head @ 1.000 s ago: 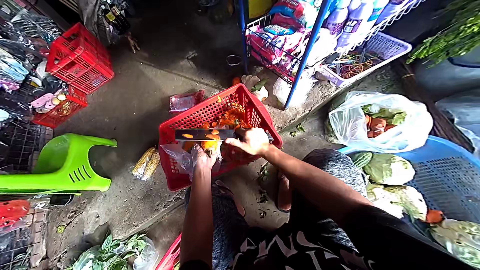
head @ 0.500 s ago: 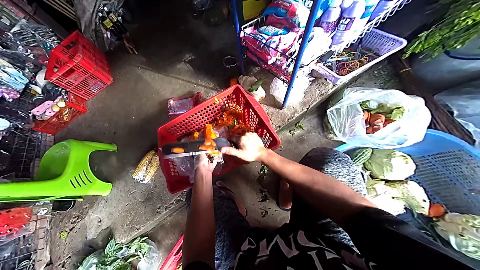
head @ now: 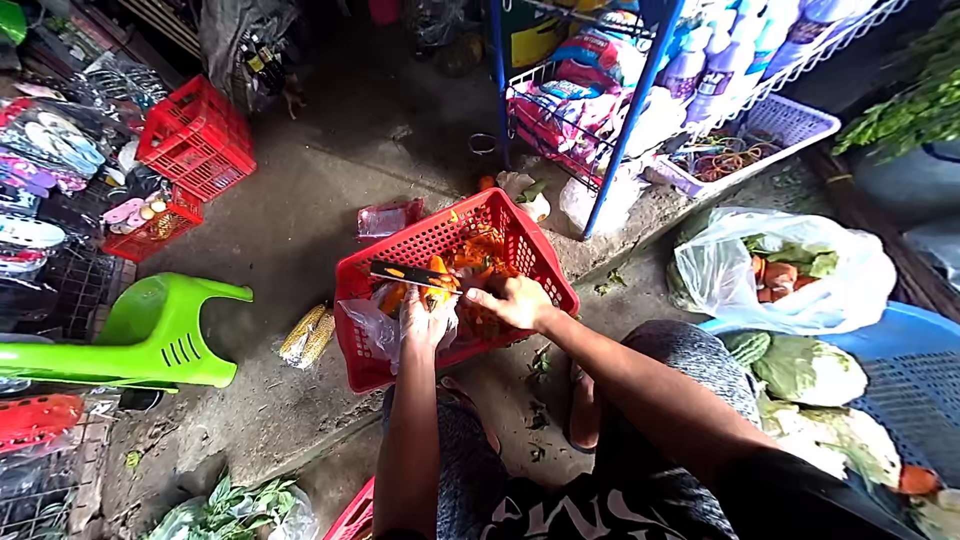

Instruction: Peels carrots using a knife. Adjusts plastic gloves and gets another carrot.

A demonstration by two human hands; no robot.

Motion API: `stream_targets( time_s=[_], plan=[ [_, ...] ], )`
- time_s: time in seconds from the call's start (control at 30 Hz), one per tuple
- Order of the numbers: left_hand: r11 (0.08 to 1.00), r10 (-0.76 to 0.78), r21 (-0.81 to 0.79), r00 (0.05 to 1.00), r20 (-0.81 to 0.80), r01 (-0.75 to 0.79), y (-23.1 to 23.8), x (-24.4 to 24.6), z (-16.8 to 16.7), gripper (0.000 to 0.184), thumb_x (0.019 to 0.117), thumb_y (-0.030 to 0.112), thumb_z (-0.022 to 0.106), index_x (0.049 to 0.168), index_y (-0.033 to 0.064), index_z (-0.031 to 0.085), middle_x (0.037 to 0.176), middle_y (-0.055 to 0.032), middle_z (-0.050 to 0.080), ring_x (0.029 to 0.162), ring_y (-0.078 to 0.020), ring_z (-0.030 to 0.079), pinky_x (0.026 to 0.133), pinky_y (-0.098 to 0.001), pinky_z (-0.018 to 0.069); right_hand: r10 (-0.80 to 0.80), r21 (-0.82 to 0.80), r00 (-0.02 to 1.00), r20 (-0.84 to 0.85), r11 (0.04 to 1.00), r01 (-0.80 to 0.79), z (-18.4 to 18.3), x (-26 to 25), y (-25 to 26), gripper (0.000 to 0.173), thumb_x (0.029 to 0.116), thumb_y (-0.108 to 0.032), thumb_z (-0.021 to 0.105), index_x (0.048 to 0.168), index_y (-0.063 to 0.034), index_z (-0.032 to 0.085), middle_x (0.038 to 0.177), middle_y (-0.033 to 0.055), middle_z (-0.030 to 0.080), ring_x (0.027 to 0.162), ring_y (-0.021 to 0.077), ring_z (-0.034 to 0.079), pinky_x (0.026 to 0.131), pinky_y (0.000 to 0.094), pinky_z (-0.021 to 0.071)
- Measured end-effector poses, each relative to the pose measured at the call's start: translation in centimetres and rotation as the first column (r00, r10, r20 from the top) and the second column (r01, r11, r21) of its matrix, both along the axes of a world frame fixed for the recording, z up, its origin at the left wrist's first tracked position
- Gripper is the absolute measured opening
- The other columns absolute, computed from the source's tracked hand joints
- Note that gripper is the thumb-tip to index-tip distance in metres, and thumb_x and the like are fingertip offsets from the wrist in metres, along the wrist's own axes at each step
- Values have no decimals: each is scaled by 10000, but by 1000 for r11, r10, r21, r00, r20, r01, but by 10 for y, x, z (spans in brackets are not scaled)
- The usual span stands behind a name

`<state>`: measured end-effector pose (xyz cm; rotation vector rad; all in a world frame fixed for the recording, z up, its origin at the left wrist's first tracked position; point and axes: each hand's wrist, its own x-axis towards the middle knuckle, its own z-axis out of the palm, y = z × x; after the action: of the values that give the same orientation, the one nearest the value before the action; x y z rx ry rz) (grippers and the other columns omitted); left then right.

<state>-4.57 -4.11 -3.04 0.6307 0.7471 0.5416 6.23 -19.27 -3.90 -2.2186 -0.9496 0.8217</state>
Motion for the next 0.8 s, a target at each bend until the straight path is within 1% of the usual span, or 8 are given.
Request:
stream_targets(
  time_s=[0.13,0.23,0.37,0.43,0.57,0.63,0.73,0.8],
  plan=[
    [993,-72,-86,990,120,83,1,-8,6,406,1082,462,342,1162,116,538,959,-106,651,841,-226,672,714,-410,594,41,86,997,65,995,-47,-3,-4,0,859,947,-792,372,1144,-28,710,1051,239,716,1067,433,672,922,660,476],
    [989,-103,-102,991,82,111,1,-10,7,351,1061,445,440,1159,131,561,963,-84,654,833,-195,677,681,-356,595,46,107,996,74,993,-53,-3,-4,-2,846,947,-787,392,1140,-30,716,1030,239,719,1055,439,676,914,665,474],
    [998,-57,-28,998,-33,56,-2,-7,5,259,1088,330,413,1223,144,533,1035,-73,630,935,-198,648,789,-393,574,47,85,996,74,995,-53,-4,1,-4,837,945,-783,416,1140,-28,718,1026,243,719,1054,445,675,920,674,471],
    [999,-33,-1,999,-34,33,-1,-6,4,236,1094,297,401,1205,133,528,1015,-69,628,923,-193,644,800,-396,568,54,103,993,108,993,-65,-5,2,-6,854,936,-795,408,1118,-20,717,996,240,718,1024,445,681,895,674,478],
    [998,-65,22,978,200,61,0,-16,-7,255,1089,230,388,1031,120,610,851,-38,680,789,-140,679,727,-320,589,92,178,948,304,972,-151,-8,-7,-9,992,848,-912,333,1062,-25,724,925,218,726,932,433,705,784,650,508],
    [992,-94,101,975,203,75,4,-17,-15,244,1088,231,382,1049,129,600,883,-16,667,819,-111,666,758,-299,577,89,213,899,430,957,-197,-9,-16,-8,1027,827,-937,304,1046,-33,738,895,205,731,895,417,718,742,629,528],
    [933,-44,359,998,42,26,7,-14,-26,231,1104,193,395,1137,80,594,933,-1,645,840,-40,630,790,-233,544,50,276,816,576,927,-252,-17,-25,-2,995,848,-914,319,985,-27,750,858,177,737,846,379,731,705,584,555],
    [934,4,357,1000,4,-5,-2,-11,-14,215,1104,202,398,1118,104,588,908,13,639,819,-32,626,775,-233,543,7,312,781,625,914,-258,-22,-27,2,963,869,-888,334,929,-19,745,814,167,726,813,362,732,690,556,566]
  ],
)
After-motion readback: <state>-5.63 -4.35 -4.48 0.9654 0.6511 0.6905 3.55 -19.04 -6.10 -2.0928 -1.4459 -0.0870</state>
